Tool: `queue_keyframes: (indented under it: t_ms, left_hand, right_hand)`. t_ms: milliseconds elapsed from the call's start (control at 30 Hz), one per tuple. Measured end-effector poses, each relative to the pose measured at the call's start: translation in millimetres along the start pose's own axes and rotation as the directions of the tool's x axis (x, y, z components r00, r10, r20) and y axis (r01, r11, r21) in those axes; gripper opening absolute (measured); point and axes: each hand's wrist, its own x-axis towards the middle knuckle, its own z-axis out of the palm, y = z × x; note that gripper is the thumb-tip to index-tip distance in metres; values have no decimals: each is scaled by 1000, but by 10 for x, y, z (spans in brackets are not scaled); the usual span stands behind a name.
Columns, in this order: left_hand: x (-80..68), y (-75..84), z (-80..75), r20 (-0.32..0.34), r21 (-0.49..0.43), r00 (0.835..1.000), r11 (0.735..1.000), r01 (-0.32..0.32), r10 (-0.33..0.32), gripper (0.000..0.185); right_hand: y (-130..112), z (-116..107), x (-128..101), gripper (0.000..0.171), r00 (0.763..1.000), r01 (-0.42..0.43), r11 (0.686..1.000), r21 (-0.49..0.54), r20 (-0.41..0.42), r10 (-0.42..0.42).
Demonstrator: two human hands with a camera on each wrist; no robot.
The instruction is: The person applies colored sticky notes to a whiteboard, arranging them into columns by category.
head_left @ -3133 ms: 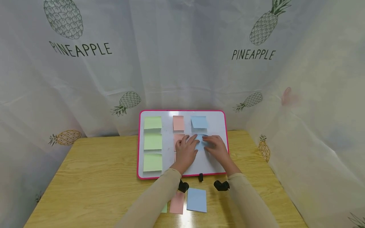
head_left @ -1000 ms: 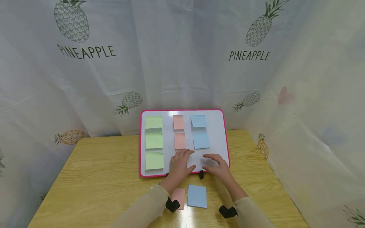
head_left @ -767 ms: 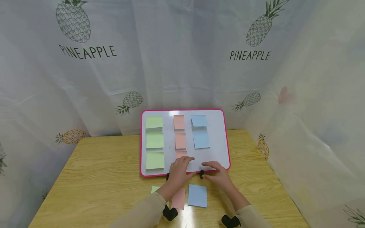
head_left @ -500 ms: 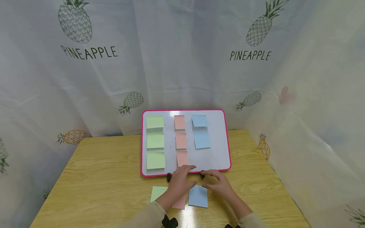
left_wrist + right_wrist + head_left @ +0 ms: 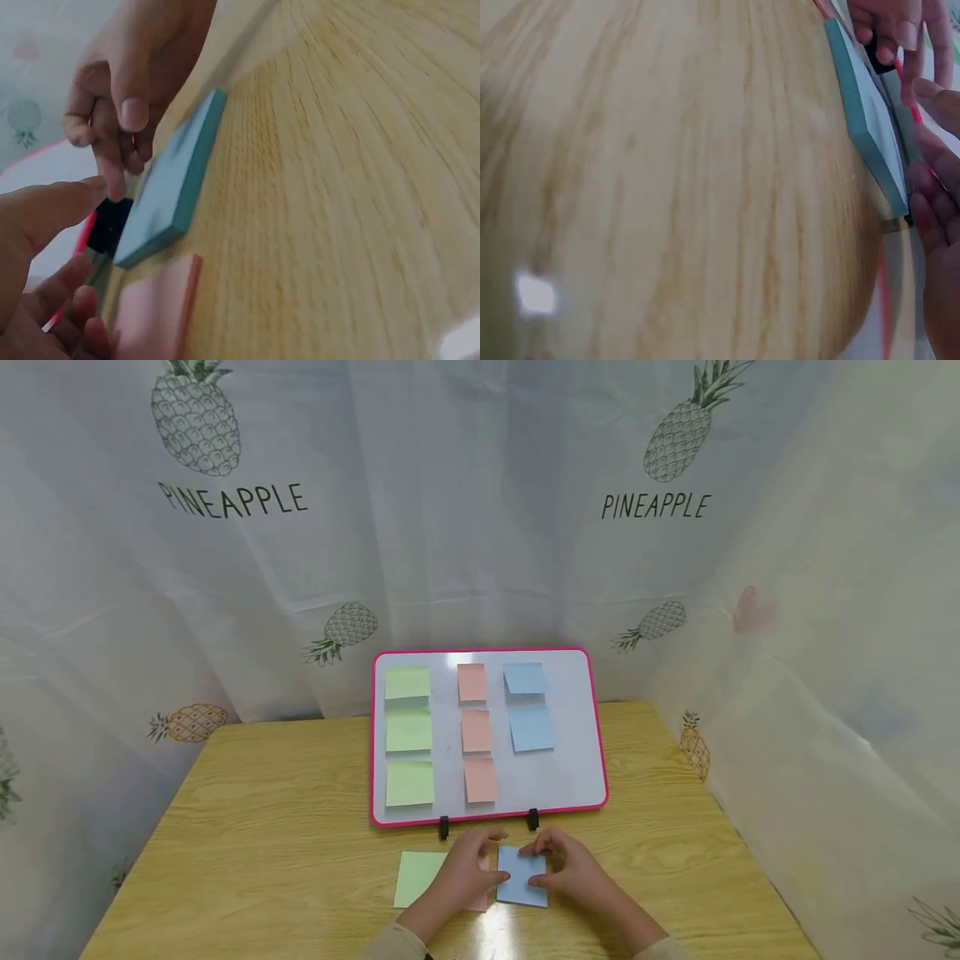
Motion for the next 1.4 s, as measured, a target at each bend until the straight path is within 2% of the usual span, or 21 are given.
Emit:
queue_keyframes:
  t_ms: [167, 367, 600, 1067, 1267, 1400]
  left_hand:
    - [-15, -110, 25, 44, 110, 998, 992, -59, 54, 61]
    - [-23, -151, 40, 79, 137, 992, 984, -113, 103, 60]
    - [-37, -131, 28, 111, 160, 987, 978, -131, 114, 54]
    - [-60, -151, 6, 129, 151, 987, 982, -112, 93, 53]
    - [-45, -158, -8, 144, 146, 986, 983, -110, 89, 56]
    - [-41, -171, -20, 153, 131, 983, 984, -124, 104, 64]
  right_hand:
    - [58, 4, -3, 46, 997, 33, 999, -26, 64, -31]
    - [51, -4, 4, 60, 986, 90, 996, -25, 146, -85]
    - [46, 18, -16, 69, 980, 95, 994, -63, 179, -82]
    - [47, 16, -14, 68, 980, 91, 991, -97, 187, -72]
    - [27, -5, 4, 67, 977, 67, 993, -99, 209, -45]
    - [3, -28, 6, 67, 973, 52, 995, -90, 227, -30]
